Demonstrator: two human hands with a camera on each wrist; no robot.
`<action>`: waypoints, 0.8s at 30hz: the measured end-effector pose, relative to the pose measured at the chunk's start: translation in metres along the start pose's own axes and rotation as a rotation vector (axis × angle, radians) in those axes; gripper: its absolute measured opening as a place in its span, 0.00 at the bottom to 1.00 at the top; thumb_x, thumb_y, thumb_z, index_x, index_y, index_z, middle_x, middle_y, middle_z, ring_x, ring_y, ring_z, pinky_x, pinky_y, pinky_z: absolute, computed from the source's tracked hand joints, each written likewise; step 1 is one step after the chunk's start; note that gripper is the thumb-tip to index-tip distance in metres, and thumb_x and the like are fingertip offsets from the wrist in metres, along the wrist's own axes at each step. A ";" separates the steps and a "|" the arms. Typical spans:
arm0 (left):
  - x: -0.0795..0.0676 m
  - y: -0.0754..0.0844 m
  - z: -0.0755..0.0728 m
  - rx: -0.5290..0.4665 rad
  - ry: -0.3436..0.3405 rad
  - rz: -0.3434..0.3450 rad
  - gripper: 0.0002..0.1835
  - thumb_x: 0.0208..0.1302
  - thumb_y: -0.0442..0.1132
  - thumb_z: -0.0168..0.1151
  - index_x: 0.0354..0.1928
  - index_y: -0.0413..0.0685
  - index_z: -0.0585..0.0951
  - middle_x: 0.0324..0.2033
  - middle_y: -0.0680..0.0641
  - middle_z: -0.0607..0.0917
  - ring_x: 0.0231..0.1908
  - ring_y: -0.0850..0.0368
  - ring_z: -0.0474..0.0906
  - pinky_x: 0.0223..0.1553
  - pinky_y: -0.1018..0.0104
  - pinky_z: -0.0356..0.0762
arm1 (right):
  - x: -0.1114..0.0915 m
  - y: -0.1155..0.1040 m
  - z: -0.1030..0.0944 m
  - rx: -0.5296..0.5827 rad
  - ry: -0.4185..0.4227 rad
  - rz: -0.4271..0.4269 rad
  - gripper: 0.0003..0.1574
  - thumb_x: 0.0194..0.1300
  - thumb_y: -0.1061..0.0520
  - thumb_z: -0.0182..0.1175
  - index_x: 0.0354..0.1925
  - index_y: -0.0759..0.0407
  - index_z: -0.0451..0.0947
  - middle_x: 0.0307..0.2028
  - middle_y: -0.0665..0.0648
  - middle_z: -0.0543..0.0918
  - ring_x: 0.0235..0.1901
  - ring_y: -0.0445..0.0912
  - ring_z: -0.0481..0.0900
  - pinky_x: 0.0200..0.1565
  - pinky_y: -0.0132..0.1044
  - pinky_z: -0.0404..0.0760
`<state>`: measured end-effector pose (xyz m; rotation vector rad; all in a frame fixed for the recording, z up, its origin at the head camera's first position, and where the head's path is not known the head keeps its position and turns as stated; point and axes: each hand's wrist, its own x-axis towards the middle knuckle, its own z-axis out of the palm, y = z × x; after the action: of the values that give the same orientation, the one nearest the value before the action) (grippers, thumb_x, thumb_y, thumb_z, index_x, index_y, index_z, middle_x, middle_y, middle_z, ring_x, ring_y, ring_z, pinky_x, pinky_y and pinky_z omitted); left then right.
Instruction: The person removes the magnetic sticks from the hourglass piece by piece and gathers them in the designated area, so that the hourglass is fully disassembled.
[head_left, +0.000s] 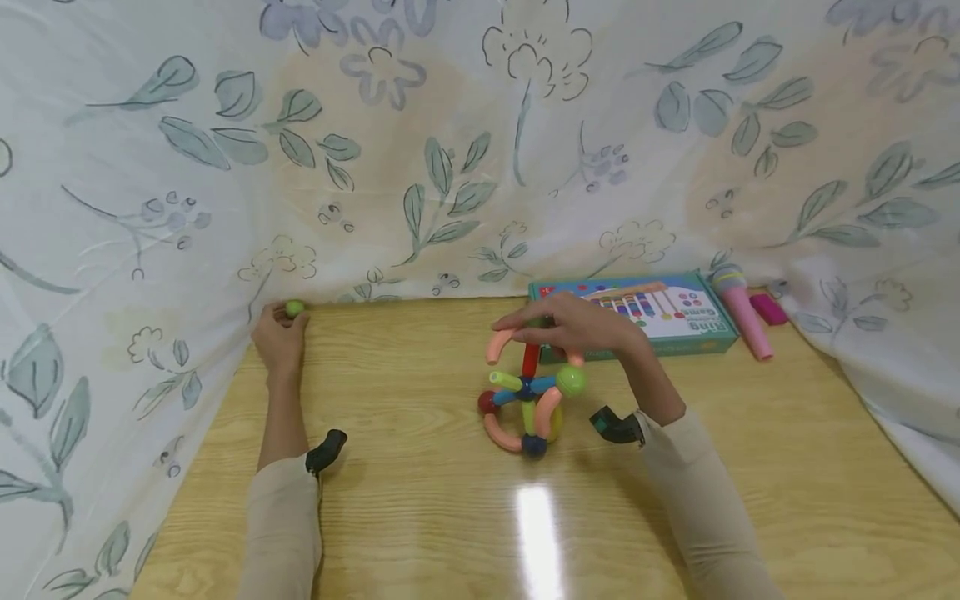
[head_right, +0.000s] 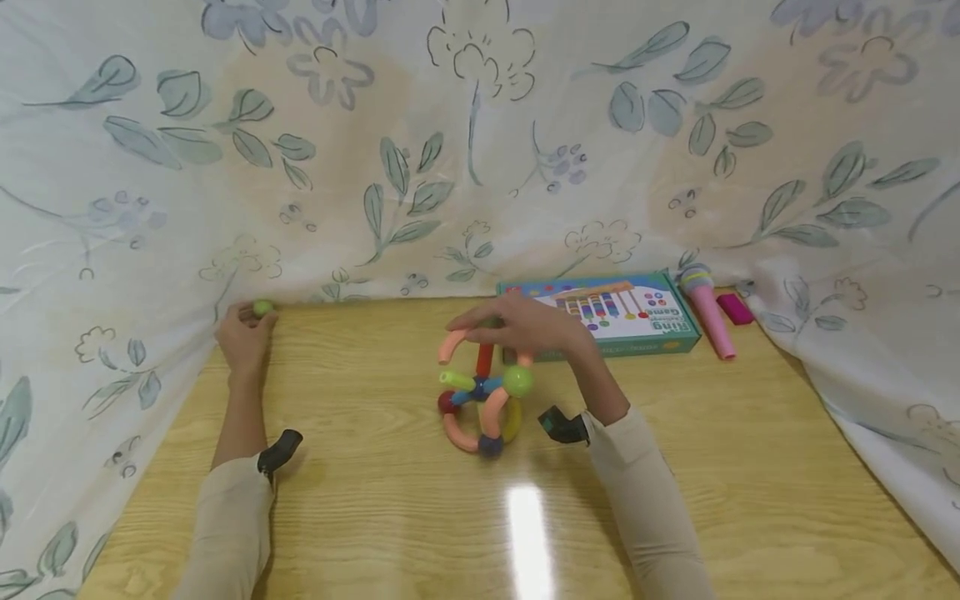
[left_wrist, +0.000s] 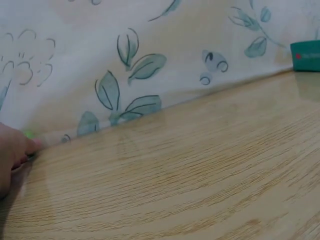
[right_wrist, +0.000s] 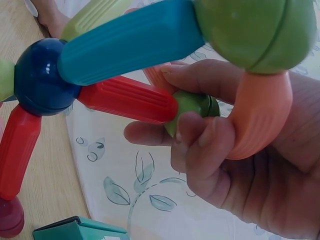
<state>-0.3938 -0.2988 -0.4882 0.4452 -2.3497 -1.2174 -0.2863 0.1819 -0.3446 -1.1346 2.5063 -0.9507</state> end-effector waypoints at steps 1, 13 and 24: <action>0.000 -0.001 -0.002 0.004 -0.002 -0.005 0.27 0.70 0.38 0.69 0.67 0.39 0.76 0.60 0.35 0.85 0.40 0.62 0.76 0.42 0.81 0.68 | 0.000 -0.002 0.000 0.001 -0.001 -0.002 0.21 0.79 0.55 0.59 0.66 0.52 0.82 0.64 0.56 0.85 0.14 0.38 0.70 0.39 0.33 0.79; -0.003 -0.003 -0.024 -0.068 0.017 -0.085 0.32 0.71 0.42 0.68 0.74 0.46 0.71 0.65 0.38 0.81 0.41 0.70 0.74 0.47 0.76 0.75 | 0.004 -0.010 0.000 -0.004 0.000 -0.003 0.22 0.79 0.54 0.58 0.66 0.54 0.81 0.52 0.58 0.90 0.15 0.38 0.70 0.41 0.34 0.79; -0.067 0.140 -0.034 -0.235 -0.207 0.237 0.23 0.79 0.49 0.57 0.66 0.42 0.77 0.53 0.38 0.86 0.44 0.60 0.83 0.50 0.70 0.81 | -0.002 -0.007 -0.004 0.065 0.006 0.179 0.27 0.82 0.44 0.51 0.74 0.43 0.70 0.18 0.57 0.78 0.18 0.47 0.77 0.39 0.42 0.81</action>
<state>-0.3300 -0.2122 -0.3717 -0.0389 -2.3051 -1.4567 -0.2825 0.1813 -0.3373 -0.8720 2.5118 -0.9792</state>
